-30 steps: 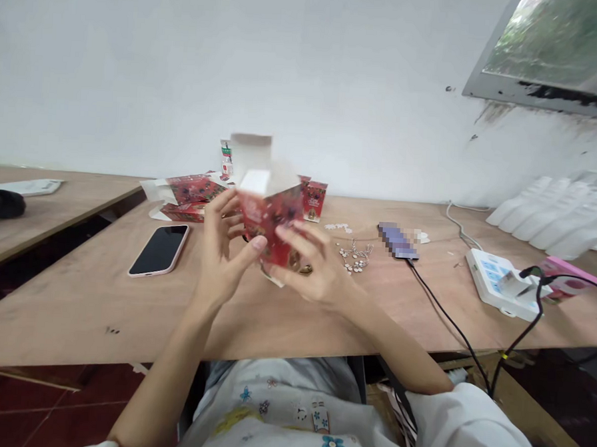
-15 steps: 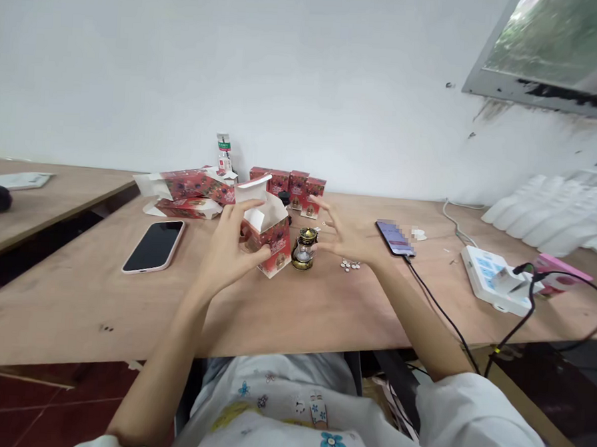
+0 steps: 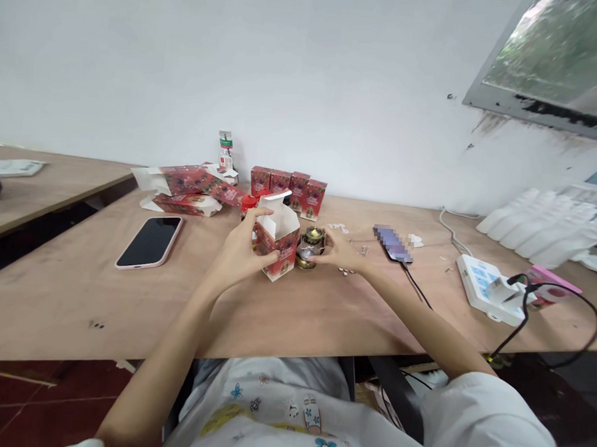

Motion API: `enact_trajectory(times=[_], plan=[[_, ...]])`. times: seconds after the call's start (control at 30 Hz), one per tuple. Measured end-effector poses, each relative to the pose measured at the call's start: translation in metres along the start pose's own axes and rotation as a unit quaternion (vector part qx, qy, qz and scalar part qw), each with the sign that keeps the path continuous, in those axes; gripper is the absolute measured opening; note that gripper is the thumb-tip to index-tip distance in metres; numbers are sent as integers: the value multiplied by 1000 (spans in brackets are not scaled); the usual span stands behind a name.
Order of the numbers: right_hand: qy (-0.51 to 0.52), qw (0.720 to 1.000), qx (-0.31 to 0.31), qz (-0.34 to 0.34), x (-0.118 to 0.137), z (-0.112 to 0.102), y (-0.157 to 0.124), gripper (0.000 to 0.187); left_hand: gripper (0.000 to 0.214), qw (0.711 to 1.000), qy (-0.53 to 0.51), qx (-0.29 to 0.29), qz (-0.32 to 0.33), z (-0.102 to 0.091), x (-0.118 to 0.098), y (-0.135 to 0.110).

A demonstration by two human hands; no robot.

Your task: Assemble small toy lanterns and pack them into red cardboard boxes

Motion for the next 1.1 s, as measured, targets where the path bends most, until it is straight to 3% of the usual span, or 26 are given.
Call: enact_trajectory(times=[0.13,0.2,0.3,0.4,0.6,0.7,0.83,0.97,1.1], plan=[[101,984,-144,13,28,-41,4,64,62,999,14,41,-14,12,0,0],[189,966,-179,-6,50,-45,8,60,62,998,24,57,-7,18,-3,-1],[292,950,-110,3,80,-16,15,56,59,998,16,63,16,21,-9,-3],[304,951,-57,21,95,12,19,45,55,998,14,51,32,21,-9,-3],[215,962,-161,54,78,2,22,35,54,999,39,29,18,21,-2,-2],[124,983,-131,30,75,4,23,52,54,998,46,25,22,23,-2,-2],[3,995,-90,-51,87,16,25,75,54,999,32,28,25,21,-2,-2],[-68,993,-37,-91,93,26,34,60,61,999,15,40,21,20,-1,-1],[-150,987,16,-58,81,29,43,27,77,998,34,43,21,22,0,-2]])
Point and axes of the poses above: each hand's wrist, its own y-axis towards the middle knuckle, its own z-axis out of the palm, x = y × z, the point moved 7 cm from there along y, towards the middle knuckle, and after that the axes turned 6 degrees about -z, right-handed, at the moved point
